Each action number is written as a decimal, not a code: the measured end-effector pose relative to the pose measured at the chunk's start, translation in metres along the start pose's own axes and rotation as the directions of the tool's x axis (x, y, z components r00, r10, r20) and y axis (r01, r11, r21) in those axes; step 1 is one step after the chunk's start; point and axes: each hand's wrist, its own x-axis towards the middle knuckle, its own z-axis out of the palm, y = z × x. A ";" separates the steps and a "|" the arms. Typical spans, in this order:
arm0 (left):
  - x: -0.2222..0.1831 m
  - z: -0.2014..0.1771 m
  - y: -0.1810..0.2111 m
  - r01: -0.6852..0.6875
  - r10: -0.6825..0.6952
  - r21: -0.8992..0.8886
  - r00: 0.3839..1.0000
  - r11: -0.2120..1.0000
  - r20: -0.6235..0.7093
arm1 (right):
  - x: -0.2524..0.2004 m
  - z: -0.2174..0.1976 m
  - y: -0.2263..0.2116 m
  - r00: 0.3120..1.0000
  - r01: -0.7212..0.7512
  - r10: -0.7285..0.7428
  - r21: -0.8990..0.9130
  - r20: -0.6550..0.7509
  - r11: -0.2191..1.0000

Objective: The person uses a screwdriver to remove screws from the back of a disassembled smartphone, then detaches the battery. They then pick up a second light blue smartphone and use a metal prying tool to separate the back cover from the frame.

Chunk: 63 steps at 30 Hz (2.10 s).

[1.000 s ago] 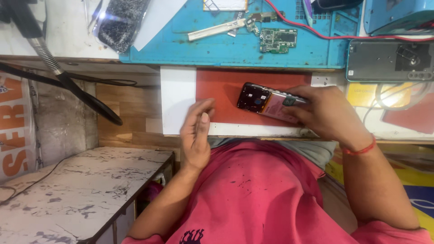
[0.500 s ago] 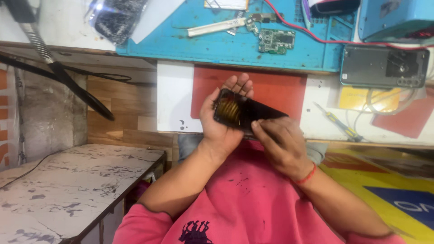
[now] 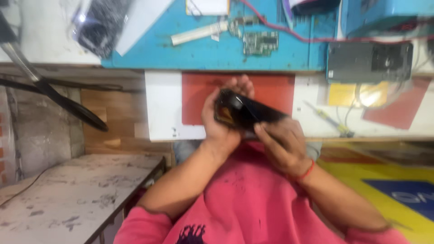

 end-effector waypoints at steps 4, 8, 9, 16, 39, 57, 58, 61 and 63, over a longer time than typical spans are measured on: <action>-0.019 -0.004 -0.008 0.022 -0.024 -0.026 0.997 0.999 -0.077 | -0.021 0.002 -0.015 0.983 -0.171 0.175 0.085 -0.047 0.982; -0.004 0.020 -0.019 0.079 -0.069 0.079 0.991 0.994 -0.114 | -0.028 -0.007 -0.005 0.803 -0.549 0.561 0.118 -0.202 0.828; -0.005 0.022 -0.024 0.090 -0.085 0.064 0.994 0.994 -0.074 | -0.033 -0.014 -0.002 0.709 -0.645 0.671 0.186 -0.218 0.741; 0.051 0.055 -0.080 0.092 -0.159 0.211 0.932 0.973 0.327 | -0.036 -0.061 0.003 0.333 -0.162 0.936 0.970 -0.118 0.180; 0.059 0.075 -0.143 -0.518 -0.146 0.722 0.758 0.458 0.636 | -0.082 -0.078 0.012 0.127 -0.136 0.968 0.963 -0.218 0.234; -0.023 0.059 -0.059 -0.041 -0.429 0.897 0.868 0.441 0.251 | -0.061 -0.051 -0.013 0.178 -0.179 0.975 0.978 0.135 -0.103; -0.034 0.051 -0.047 0.135 -0.482 0.908 0.872 0.397 0.081 | -0.060 -0.040 -0.018 0.200 -0.223 0.961 0.964 0.193 -0.148; -0.050 0.028 -0.026 0.257 -0.440 0.811 0.898 0.525 0.000 | -0.050 -0.020 -0.015 0.303 -0.522 0.882 0.837 0.361 -0.164; -0.057 0.018 -0.010 0.181 -0.355 0.802 0.934 0.570 0.042 | -0.034 -0.016 -0.013 0.318 -0.825 0.853 0.565 0.414 0.033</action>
